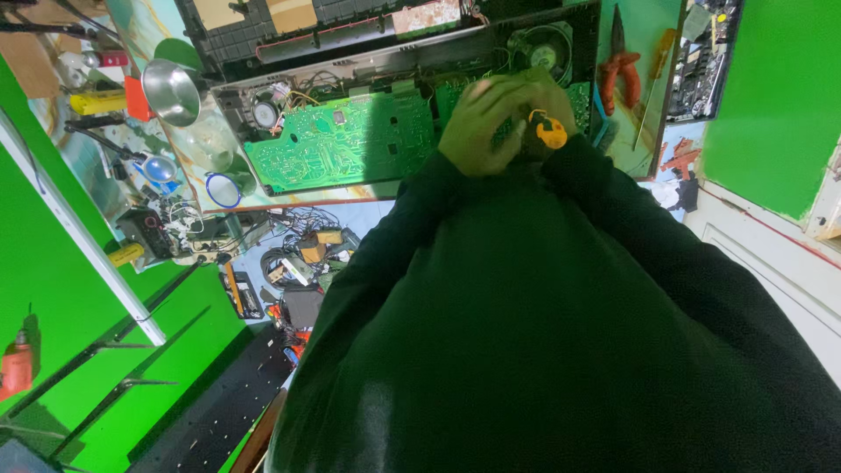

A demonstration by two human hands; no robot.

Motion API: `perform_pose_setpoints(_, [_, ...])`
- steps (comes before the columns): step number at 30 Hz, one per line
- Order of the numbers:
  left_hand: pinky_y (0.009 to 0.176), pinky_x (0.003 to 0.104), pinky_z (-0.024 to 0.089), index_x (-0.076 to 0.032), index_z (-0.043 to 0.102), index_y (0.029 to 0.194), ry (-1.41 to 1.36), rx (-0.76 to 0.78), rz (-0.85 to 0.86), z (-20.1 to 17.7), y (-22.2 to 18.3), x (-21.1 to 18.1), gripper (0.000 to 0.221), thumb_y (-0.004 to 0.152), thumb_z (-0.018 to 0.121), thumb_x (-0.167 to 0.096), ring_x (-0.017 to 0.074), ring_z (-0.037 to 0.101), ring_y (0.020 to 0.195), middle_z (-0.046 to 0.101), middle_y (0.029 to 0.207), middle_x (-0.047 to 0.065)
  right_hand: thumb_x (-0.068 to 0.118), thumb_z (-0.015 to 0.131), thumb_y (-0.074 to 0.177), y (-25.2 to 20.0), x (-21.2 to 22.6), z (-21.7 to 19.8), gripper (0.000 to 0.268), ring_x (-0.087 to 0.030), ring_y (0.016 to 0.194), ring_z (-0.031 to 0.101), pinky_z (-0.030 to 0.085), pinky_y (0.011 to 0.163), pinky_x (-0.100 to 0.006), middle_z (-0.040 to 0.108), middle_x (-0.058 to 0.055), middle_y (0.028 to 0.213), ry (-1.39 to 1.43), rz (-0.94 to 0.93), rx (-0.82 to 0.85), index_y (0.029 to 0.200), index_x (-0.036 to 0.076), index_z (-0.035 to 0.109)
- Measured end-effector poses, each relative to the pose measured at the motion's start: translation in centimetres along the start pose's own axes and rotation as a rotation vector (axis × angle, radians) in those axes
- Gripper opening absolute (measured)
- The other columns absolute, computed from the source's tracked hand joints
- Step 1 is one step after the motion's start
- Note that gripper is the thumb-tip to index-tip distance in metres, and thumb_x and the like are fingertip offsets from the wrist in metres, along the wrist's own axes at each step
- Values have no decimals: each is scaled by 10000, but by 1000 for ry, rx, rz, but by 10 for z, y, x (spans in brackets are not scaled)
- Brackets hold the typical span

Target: The person disassembles an electronic keyboard by using a screwdriver to remove screws from internal circuit boards and then lifting the boards away from the chassis.

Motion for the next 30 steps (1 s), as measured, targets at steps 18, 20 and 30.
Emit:
perform_pose_setpoints(18, [836,415,598,-38,623,1264,-81,-11,62,40,-20,19,362,928,732,-117,363,722,1001,704,1178,180,117,666,928,-9,-33,21,327,-395,1118,636,502,972,-472,681,-193,1195,68,-62,-33,1239,15,659])
perform_pose_setpoints(20, [841,420,599,-34,634,1264,-104,-7,6,45,-21,26,343,940,713,-111,381,716,986,706,1146,189,120,666,921,-9,-35,24,344,-394,1126,636,500,981,-471,681,-193,1204,79,-64,-45,1248,15,657])
perform_pose_setpoints(30, [688,475,515,-64,571,884,-49,-39,-108,54,-28,64,122,984,626,-107,382,641,754,623,817,146,59,585,982,-9,56,-41,337,-396,1188,633,518,1006,-441,671,-210,1266,84,125,-266,1312,24,643])
Point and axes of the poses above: each hand's wrist, its own y-axis towards the middle knuckle, its own z-axis out of the palm, x = y × z, the point moved 2 cm from there along y, towards the middle knuckle
